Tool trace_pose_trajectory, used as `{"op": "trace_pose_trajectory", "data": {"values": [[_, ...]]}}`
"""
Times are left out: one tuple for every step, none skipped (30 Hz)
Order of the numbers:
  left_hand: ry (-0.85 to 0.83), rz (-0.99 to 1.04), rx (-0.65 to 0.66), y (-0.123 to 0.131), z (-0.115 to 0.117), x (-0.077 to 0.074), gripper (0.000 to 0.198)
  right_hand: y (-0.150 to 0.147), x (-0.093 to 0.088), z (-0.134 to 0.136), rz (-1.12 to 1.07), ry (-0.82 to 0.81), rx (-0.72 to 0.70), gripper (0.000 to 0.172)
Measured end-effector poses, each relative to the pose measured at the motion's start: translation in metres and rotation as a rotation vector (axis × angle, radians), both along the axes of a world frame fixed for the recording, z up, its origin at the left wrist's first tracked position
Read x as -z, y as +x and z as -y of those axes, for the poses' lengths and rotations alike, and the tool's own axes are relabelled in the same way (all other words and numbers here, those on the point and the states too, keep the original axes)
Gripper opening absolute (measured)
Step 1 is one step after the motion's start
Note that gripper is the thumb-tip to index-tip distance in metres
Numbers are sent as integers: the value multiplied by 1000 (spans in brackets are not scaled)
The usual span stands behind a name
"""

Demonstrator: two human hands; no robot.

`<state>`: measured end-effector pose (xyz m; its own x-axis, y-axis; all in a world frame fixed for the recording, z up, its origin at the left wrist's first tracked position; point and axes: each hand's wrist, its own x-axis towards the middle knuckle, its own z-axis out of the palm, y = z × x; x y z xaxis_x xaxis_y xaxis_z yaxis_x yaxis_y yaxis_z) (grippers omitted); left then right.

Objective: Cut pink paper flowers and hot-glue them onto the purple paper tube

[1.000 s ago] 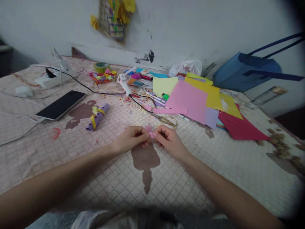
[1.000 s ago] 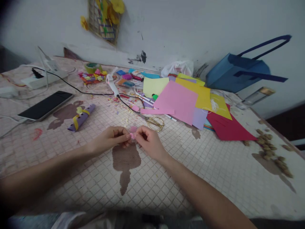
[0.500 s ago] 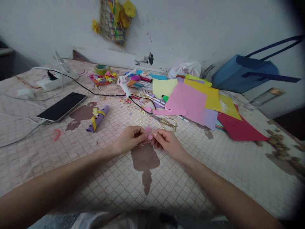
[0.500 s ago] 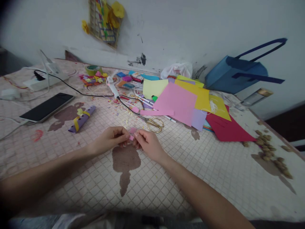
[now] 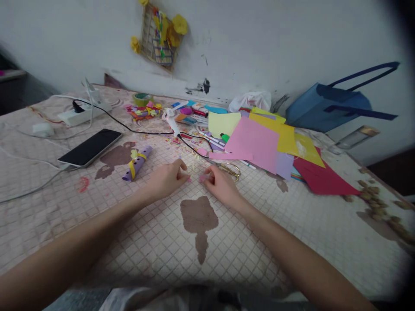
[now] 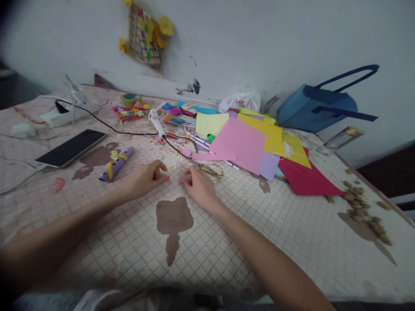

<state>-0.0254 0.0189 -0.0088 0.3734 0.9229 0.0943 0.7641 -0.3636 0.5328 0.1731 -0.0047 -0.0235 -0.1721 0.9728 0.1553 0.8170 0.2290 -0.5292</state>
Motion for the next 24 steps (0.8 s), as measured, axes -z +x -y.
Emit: {"op": "trace_pose_trajectory", "data": {"values": [[16,21,-2,0,0,0,23,-1,-1,-2,32,-9,10,13],[31,48,-1,1,0,1,23,-2,-1,-3,51,-12,16,11],[42,81,2,2,0,1,22,-3,-2,-3,55,-12,16,9],[49,116,6,3,0,1,21,-3,-2,-4,46,-12,13,8],[52,149,11,4,1,1,20,-2,-2,-4,29,-12,8,8],[51,176,17,5,2,1,18,-2,-1,-4,9,-12,8,8],[46,197,25,7,4,0,16,-1,-1,-4,-8,-13,14,8],[36,211,37,8,6,0,14,-1,0,-4,-19,-12,23,9],[25,218,51,10,7,-1,14,0,0,-4,-24,-11,29,12],[17,223,64,11,9,-1,14,0,0,-5,-23,-11,30,15],[12,229,74,12,10,-1,14,1,0,-5,-23,-14,24,16],[13,236,79,13,11,-1,14,1,0,-6,-26,-22,14,15],[15,245,80,13,11,-1,14,1,-1,-6,-35,-29,5,13],[18,256,76,14,12,-1,14,2,-2,-7,-48,-35,0,10],[18,267,73,14,12,0,14,2,-3,-7,-65,-39,-1,10],[15,281,71,14,12,0,14,2,-3,-7,-83,-41,1,10],[10,294,71,15,13,1,15,2,-3,-7,-98,-42,3,10],[4,304,75,15,13,1,15,2,-3,-7,-107,-43,5,10],[-1,313,80,15,13,1,15,2,-3,-8,-112,-45,8,9],[-5,319,85,16,14,1,14,2,-3,-8,-113,-46,11,10],[-7,324,90,16,14,1,14,3,-3,-8,-114,-46,13,11],[-8,328,93,16,15,1,14,3,-3,-9,-119,-47,11,11],[-9,332,95,16,15,1,14,3,-3,-9,-128,-51,6,11],[-10,338,96,16,15,0,14,3,-3,-9,-142,-55,1,11]]}}
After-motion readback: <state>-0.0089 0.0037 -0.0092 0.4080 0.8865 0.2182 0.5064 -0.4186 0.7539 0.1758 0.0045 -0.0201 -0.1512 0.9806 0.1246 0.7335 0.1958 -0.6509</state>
